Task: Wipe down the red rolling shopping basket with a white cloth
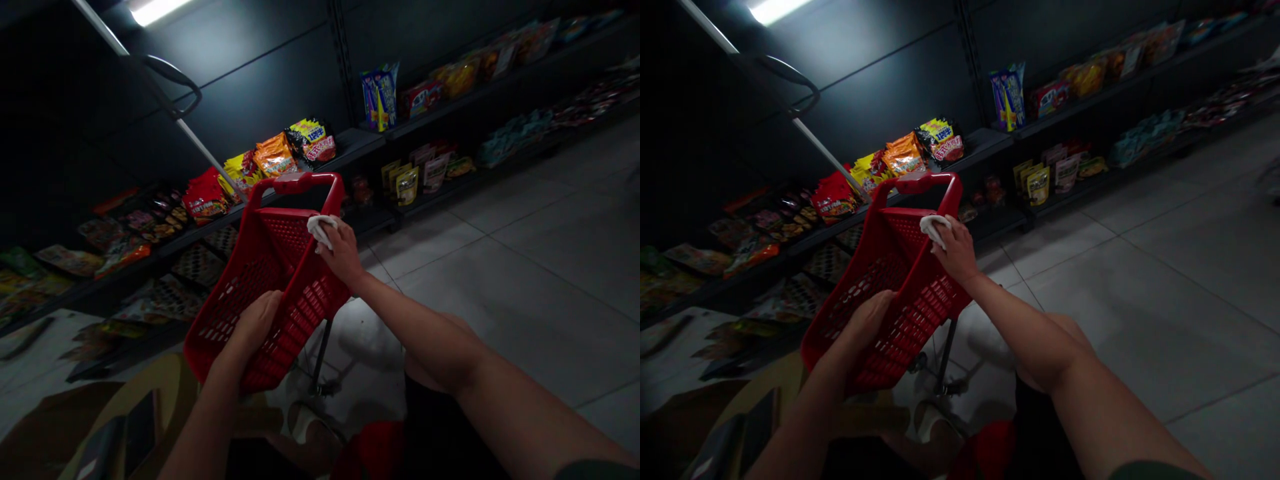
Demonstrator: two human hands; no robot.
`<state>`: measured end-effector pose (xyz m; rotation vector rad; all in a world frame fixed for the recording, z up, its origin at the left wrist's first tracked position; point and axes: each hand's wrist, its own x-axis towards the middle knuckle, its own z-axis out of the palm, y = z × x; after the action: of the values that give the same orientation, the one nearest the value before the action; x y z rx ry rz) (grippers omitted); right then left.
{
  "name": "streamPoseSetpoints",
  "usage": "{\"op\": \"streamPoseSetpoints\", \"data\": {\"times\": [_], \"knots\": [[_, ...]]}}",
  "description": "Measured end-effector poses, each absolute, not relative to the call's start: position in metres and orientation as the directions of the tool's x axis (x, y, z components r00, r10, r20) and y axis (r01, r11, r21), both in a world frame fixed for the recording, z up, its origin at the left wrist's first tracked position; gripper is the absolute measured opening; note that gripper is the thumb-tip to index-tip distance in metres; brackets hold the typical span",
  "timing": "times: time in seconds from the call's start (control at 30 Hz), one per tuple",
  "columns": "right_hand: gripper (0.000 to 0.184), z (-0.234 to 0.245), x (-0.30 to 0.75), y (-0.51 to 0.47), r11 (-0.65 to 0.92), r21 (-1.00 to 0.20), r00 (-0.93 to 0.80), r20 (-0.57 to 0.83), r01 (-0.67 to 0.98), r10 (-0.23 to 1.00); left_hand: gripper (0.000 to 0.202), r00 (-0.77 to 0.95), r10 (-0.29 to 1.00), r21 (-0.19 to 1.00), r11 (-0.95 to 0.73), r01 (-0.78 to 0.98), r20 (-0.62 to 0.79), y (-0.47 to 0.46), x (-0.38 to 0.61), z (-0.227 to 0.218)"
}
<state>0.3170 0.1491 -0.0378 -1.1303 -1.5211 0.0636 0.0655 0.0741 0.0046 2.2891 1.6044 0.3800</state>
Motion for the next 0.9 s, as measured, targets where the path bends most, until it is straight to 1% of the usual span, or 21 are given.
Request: {"op": "streamPoseSetpoints", "data": {"times": [0.03,0.07,0.13,0.23,0.3,0.33,0.4,0.47,0.53,0.6,0.7,0.77,0.83,0.9], "knots": [[0.052,-0.047,0.313,0.149,0.519,-0.611,0.159,0.725,0.597,0.67,0.054,0.31,0.95,0.38,-0.304,0.874,0.048,0.079,0.074,0.007],[0.055,-0.059,0.309,0.148,0.5,-0.633,0.177,0.707,0.592,0.685,0.053,0.301,0.949,0.358,-0.314,0.88,0.092,0.084,0.084,0.009],[0.057,-0.089,0.303,0.146,0.437,-0.689,0.211,0.643,0.578,0.736,0.054,0.292,0.942,0.332,-0.333,0.883,0.168,0.097,0.106,0.008],[0.048,-0.13,0.301,0.146,0.305,-0.767,0.219,0.495,0.565,0.841,0.048,0.257,0.942,0.277,-0.312,0.909,0.216,0.114,0.131,0.001],[0.044,-0.142,0.299,0.15,0.228,-0.814,0.239,0.404,0.533,0.883,0.044,0.223,0.939,0.236,-0.286,0.929,0.26,0.12,0.138,-0.006],[0.044,-0.141,0.296,0.153,0.211,-0.835,0.261,0.383,0.508,0.886,0.043,0.218,0.935,0.222,-0.284,0.933,0.28,0.121,0.138,-0.009],[0.047,-0.127,0.289,0.162,0.251,-0.85,0.298,0.416,0.462,0.859,0.042,0.232,0.924,0.207,-0.301,0.931,0.302,0.12,0.136,-0.012],[0.047,-0.104,0.282,0.17,0.337,-0.828,0.329,0.503,0.448,0.799,0.042,0.242,0.92,0.203,-0.313,0.928,0.309,0.117,0.133,-0.013],[0.042,-0.085,0.28,0.177,0.382,-0.803,0.36,0.56,0.456,0.746,0.043,0.242,0.92,0.202,-0.312,0.928,0.308,0.112,0.131,-0.012],[0.035,-0.083,0.285,0.178,0.37,-0.795,0.377,0.569,0.481,0.731,0.043,0.24,0.922,0.207,-0.309,0.928,0.303,0.108,0.131,-0.012],[0.027,-0.114,0.294,0.168,0.334,-0.791,0.336,0.543,0.513,0.769,0.043,0.24,0.924,0.232,-0.314,0.921,0.297,0.105,0.128,-0.012],[0.027,-0.141,0.295,0.159,0.293,-0.827,0.326,0.478,0.479,0.816,0.043,0.243,0.927,0.249,-0.316,0.915,0.286,0.105,0.123,-0.012],[0.029,-0.157,0.291,0.155,0.225,-0.881,0.366,0.388,0.416,0.846,0.043,0.245,0.929,0.258,-0.317,0.913,0.278,0.106,0.119,-0.013],[0.032,-0.151,0.286,0.158,0.17,-0.91,0.446,0.34,0.378,0.828,0.043,0.247,0.93,0.254,-0.317,0.914,0.273,0.105,0.115,-0.013]]}}
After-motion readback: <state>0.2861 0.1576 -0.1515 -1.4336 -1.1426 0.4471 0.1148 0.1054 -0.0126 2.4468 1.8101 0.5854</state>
